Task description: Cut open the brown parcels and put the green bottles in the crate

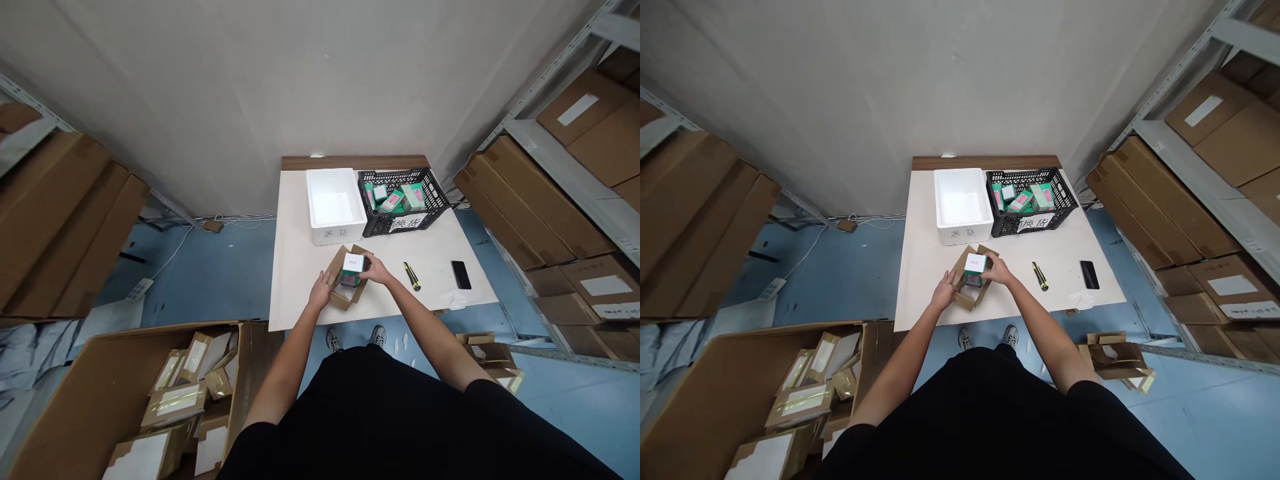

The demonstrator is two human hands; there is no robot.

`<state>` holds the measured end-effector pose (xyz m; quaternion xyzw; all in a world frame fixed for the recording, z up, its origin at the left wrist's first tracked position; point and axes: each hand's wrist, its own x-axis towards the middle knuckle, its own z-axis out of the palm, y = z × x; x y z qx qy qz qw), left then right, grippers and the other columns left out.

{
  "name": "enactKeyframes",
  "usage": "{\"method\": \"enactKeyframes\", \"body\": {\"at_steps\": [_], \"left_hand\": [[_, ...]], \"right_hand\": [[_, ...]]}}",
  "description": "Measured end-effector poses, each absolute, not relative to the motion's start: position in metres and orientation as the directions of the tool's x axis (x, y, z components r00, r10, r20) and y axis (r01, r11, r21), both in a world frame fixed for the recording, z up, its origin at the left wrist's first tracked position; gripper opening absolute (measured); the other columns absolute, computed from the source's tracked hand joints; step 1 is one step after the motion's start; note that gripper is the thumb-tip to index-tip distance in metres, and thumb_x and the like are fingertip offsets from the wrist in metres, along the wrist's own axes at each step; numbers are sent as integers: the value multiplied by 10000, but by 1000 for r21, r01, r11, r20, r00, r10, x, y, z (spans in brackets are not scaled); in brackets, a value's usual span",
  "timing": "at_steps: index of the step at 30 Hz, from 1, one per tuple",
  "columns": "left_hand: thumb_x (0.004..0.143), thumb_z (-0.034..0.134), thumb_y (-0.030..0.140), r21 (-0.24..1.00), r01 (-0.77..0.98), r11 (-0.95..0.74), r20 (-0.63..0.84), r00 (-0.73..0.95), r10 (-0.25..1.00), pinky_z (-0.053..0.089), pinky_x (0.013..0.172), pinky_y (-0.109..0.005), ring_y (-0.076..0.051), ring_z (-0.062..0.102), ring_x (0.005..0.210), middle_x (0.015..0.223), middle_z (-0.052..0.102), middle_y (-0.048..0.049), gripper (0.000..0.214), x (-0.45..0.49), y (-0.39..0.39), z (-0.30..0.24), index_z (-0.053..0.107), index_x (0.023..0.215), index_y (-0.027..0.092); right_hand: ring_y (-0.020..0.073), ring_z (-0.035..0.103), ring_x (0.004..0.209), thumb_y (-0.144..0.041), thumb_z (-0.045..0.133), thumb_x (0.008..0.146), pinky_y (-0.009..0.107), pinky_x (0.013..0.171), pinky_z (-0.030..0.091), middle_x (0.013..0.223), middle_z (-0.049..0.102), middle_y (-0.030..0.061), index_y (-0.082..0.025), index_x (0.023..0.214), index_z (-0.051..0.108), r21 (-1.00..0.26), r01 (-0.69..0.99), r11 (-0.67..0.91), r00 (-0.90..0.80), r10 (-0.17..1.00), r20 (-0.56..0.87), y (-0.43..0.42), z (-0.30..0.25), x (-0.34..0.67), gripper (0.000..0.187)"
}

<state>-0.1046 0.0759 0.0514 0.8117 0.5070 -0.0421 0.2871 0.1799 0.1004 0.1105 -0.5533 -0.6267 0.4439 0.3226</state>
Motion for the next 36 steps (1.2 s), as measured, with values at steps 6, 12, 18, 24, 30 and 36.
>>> {"method": "enactKeyframes", "body": {"at_steps": [6, 12, 18, 24, 30, 36], "left_hand": [[803, 822, 206, 280, 937, -208, -354, 302, 885, 420, 1208, -488, -406, 231, 1634, 1828, 150, -53, 399, -86, 54, 62, 783, 1201, 213], [800, 807, 251, 286, 957, -53, -322, 148, 935, 447, 1194, -522, -407, 402, 1518, 1786, 282, -73, 376, -109, 39, 61, 819, 1175, 240], [781, 810, 242, 286, 957, -39, -306, 130, 943, 200, 1302, -692, -471, 114, 1655, 1764, 335, -97, 428, -115, 34, 70, 782, 1208, 250], [898, 689, 243, 385, 913, -132, -180, 215, 960, 287, 1333, -533, -399, 284, 1617, 1663, 490, -109, 546, -65, 41, 96, 663, 1443, 261], [975, 646, 240, 480, 823, -303, -181, 431, 884, 398, 1256, -450, -316, 447, 1514, 1641, 511, -106, 634, 54, 87, 107, 503, 1593, 255], [872, 814, 275, 401, 827, -393, -301, 524, 796, 476, 1165, -436, -351, 520, 1434, 1562, 563, -152, 730, 145, 128, 100, 534, 1546, 248]], "right_hand": [[247, 671, 1012, -355, 917, 568, 414, 952, 553, 1032, 697, 5, -259, 1085, 570, -990, 131, -45, -73, 996, -55, 107, 136, 191, 629], [294, 666, 1173, -493, 878, 691, 467, 1018, 568, 1210, 705, 72, -281, 1176, 537, -997, 79, -7, 171, 985, 6, 104, 144, 252, 630], [289, 645, 1245, -440, 879, 668, 518, 1064, 550, 1254, 692, 85, -277, 1238, 549, -978, 181, -102, 52, 994, -94, 106, 108, 295, 678], [264, 656, 1247, -308, 800, 665, 465, 1042, 552, 1280, 683, 102, -255, 1289, 578, -925, 316, -210, -126, 957, -261, 114, 50, 306, 664], [289, 649, 1302, -192, 724, 607, 466, 1064, 544, 1346, 681, 130, -232, 1308, 596, -915, 332, -230, -190, 934, -303, 107, 21, 333, 714], [266, 664, 1281, -197, 699, 638, 467, 1092, 539, 1427, 656, 110, -252, 1390, 619, -924, 355, -139, -224, 947, -228, 108, 12, 340, 759]]}}
